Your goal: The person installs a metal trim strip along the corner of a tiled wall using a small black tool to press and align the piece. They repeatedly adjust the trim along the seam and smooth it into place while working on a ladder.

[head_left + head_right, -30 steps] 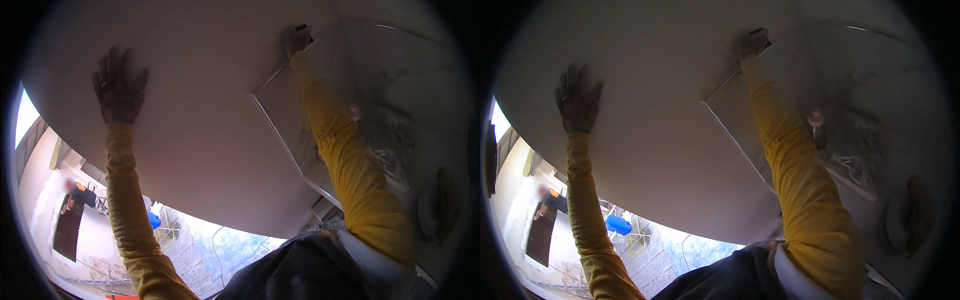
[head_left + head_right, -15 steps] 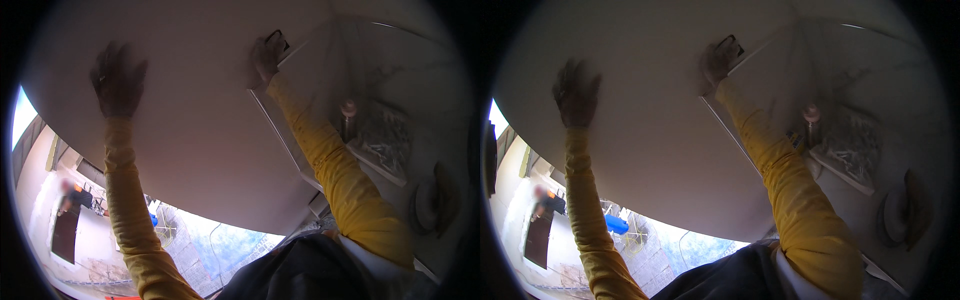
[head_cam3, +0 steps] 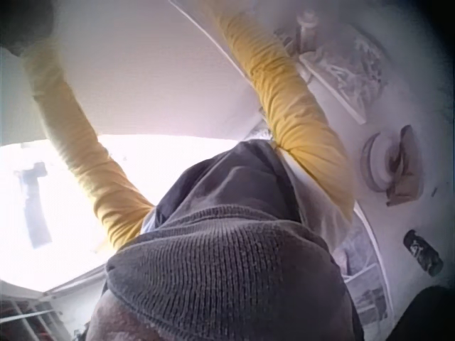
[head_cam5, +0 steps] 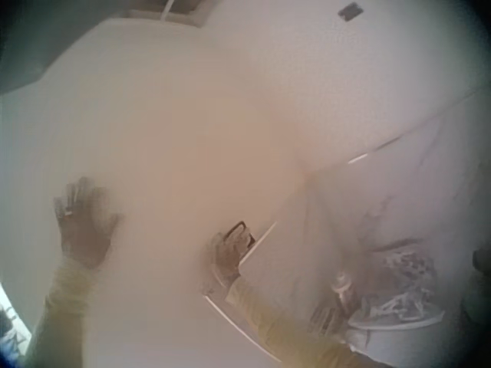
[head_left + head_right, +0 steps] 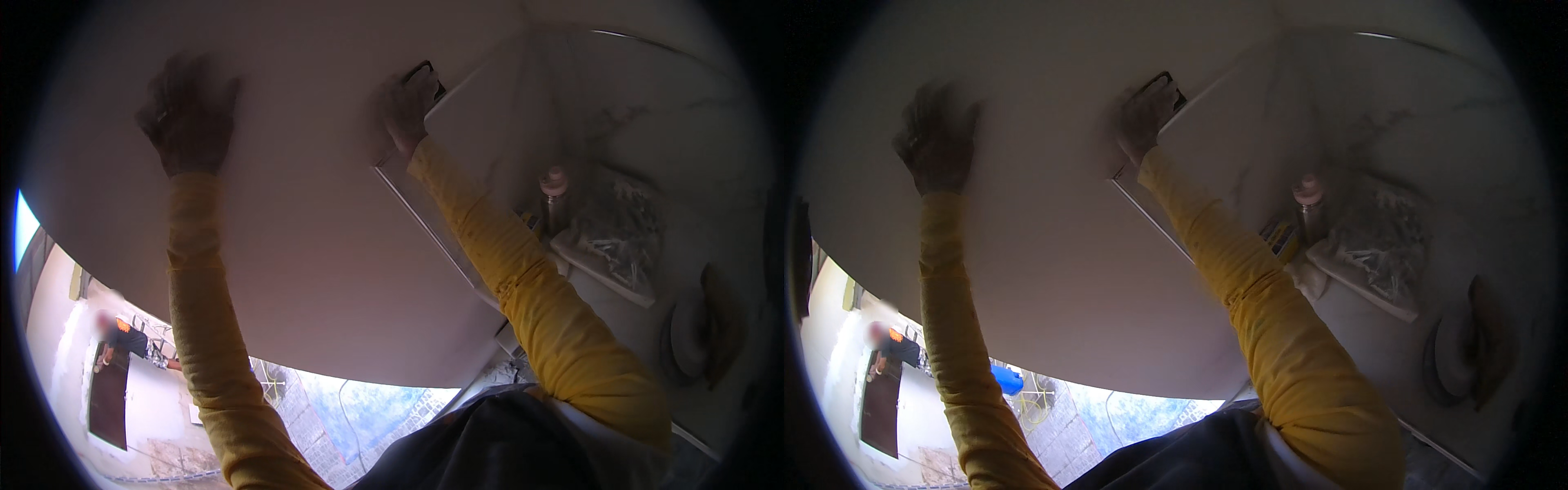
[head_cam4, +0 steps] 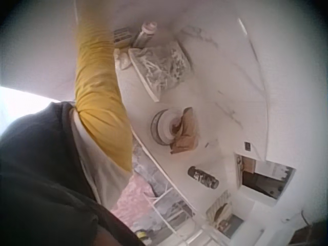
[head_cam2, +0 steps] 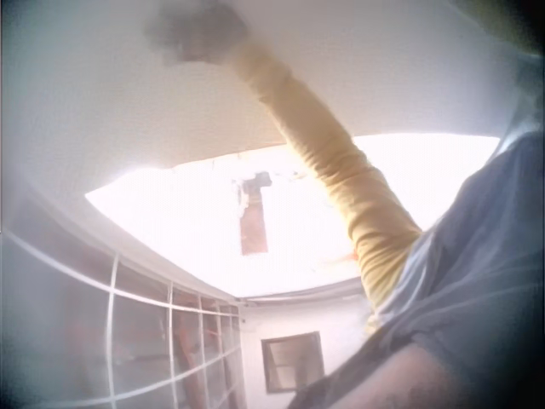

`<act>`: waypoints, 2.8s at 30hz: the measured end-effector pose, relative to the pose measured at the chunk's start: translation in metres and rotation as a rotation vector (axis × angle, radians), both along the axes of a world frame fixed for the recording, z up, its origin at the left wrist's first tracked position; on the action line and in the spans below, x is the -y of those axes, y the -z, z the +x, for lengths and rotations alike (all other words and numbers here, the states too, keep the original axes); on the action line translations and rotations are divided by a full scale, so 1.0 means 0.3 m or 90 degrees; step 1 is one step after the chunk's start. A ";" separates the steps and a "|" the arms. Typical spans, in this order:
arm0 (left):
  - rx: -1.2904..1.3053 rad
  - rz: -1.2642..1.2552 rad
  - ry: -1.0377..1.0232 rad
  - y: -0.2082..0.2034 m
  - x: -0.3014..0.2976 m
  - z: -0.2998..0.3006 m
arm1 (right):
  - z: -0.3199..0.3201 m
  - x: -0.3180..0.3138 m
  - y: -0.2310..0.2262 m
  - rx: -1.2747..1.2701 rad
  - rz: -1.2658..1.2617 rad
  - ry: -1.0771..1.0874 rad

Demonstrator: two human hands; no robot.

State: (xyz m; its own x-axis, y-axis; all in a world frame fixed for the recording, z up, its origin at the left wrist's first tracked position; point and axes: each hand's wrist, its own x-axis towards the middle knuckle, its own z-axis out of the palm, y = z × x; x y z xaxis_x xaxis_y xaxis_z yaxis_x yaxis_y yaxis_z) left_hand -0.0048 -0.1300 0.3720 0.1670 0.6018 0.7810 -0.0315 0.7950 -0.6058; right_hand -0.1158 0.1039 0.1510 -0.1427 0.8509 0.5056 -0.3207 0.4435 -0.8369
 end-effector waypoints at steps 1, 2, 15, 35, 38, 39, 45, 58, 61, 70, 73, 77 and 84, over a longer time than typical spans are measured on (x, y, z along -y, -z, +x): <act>-0.019 -0.005 0.005 -0.002 -0.024 -0.016 | -0.039 -0.142 0.000 0.008 -0.006 0.050; -0.037 -0.011 0.000 -0.001 -0.033 -0.027 | -0.069 -0.266 -0.009 0.041 0.000 0.062; -0.072 -0.049 0.024 -0.004 -0.053 -0.073 | -0.042 -1.190 -0.061 0.322 0.132 0.257; 0.010 -0.021 -0.020 -0.001 -0.045 -0.050 | -0.016 -1.488 -0.089 0.136 0.040 0.098; 0.015 -0.017 -0.044 0.012 -0.021 -0.057 | -0.040 -1.397 -0.035 0.164 0.067 0.160; 0.016 -0.010 -0.041 0.010 -0.026 -0.055 | -0.051 -1.406 -0.051 0.150 0.089 0.210; 0.014 -0.021 -0.011 0.006 -0.051 -0.076 | -0.039 -1.584 -0.045 0.409 0.302 0.352; 0.007 -0.015 -0.012 0.003 -0.061 -0.032 | -0.071 -1.528 0.002 0.227 0.228 0.349; 0.023 -0.016 -0.023 0.014 -0.049 -0.041 | -0.086 -1.511 -0.038 0.201 0.131 0.315; 0.031 -0.007 -0.033 0.011 -0.058 -0.029 | -0.090 -1.431 -0.109 0.326 0.206 0.385; 0.025 -0.005 -0.044 0.007 -0.039 -0.030 | -0.094 -1.491 -0.057 0.150 0.193 0.346; 0.008 -0.024 -0.037 0.008 -0.080 -0.044 | -0.108 -1.469 -0.113 0.178 0.145 0.320; 0.012 -0.021 -0.055 0.031 -0.061 -0.014 | -0.069 -1.409 -0.204 0.403 0.166 0.271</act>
State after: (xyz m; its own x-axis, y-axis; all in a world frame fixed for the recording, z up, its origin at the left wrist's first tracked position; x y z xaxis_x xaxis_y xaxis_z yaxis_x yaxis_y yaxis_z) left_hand -0.0091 -0.1117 0.3627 0.0989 0.6384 0.7633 -0.0879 0.7697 -0.6323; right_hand -0.1363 0.5266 0.2121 -0.1585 0.7624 0.6274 0.4196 0.6272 -0.6562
